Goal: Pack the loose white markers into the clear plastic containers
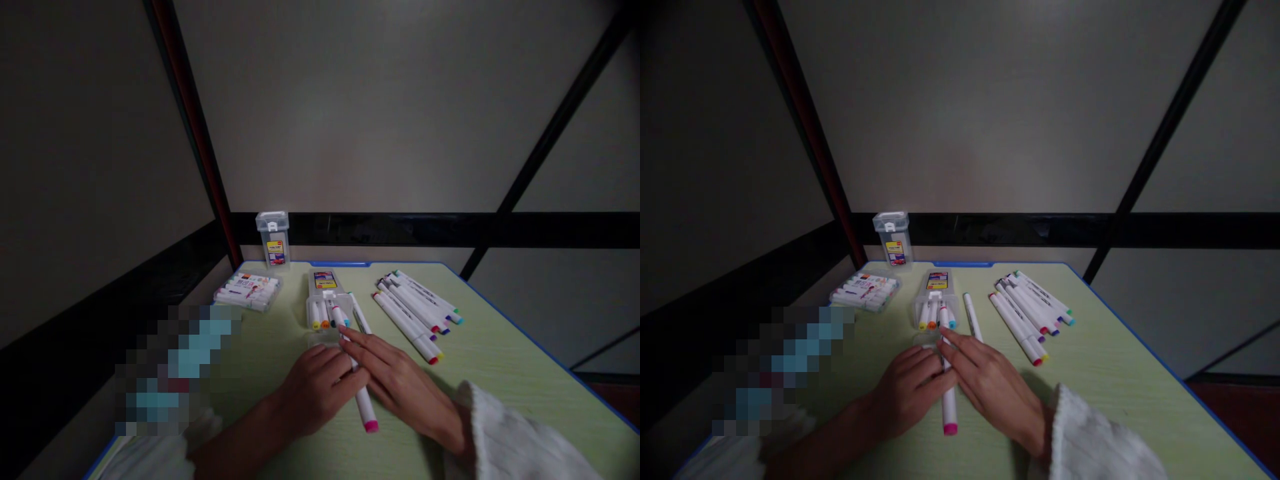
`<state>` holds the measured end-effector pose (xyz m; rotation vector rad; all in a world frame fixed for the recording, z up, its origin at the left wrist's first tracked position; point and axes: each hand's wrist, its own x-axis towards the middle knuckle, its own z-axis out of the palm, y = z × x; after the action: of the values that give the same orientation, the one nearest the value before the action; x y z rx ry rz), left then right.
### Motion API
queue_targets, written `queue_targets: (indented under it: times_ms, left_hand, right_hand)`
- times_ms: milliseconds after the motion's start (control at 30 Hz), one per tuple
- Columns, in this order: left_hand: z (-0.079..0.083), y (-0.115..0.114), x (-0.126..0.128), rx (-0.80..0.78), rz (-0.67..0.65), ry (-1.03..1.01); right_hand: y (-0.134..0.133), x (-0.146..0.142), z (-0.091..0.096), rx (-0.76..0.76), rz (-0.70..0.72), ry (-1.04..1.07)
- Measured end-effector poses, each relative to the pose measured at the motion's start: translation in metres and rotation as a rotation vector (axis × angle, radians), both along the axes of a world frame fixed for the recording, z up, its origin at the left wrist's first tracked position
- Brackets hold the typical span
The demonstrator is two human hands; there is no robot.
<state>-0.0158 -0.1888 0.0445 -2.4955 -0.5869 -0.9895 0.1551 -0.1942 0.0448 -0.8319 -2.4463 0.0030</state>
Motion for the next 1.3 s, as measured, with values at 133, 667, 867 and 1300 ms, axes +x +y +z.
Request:
queue_targets:
  times_ms: [133, 667, 867, 1300]
  left_hand:
    - [-0.0019, 0.0009, 0.0004, -0.026, 0.038, -0.011]
    - [0.0030, -0.0020, -0.0037, -0.224, 0.052, 0.003]
    - [0.0039, -0.0025, -0.0035, -0.239, 0.037, -0.014]
    - [0.0040, -0.0031, -0.0031, -0.234, 0.040, -0.010]
  right_hand:
    - [0.0006, -0.0014, 0.0011, 0.014, 0.002, 0.015]
    - [-0.0035, 0.0004, -0.0008, 0.056, -0.024, 0.097]
    - [-0.0028, -0.0005, -0.0003, 0.031, -0.047, 0.079]
    - [-0.0019, -0.0014, -0.0001, 0.026, -0.051, 0.063]
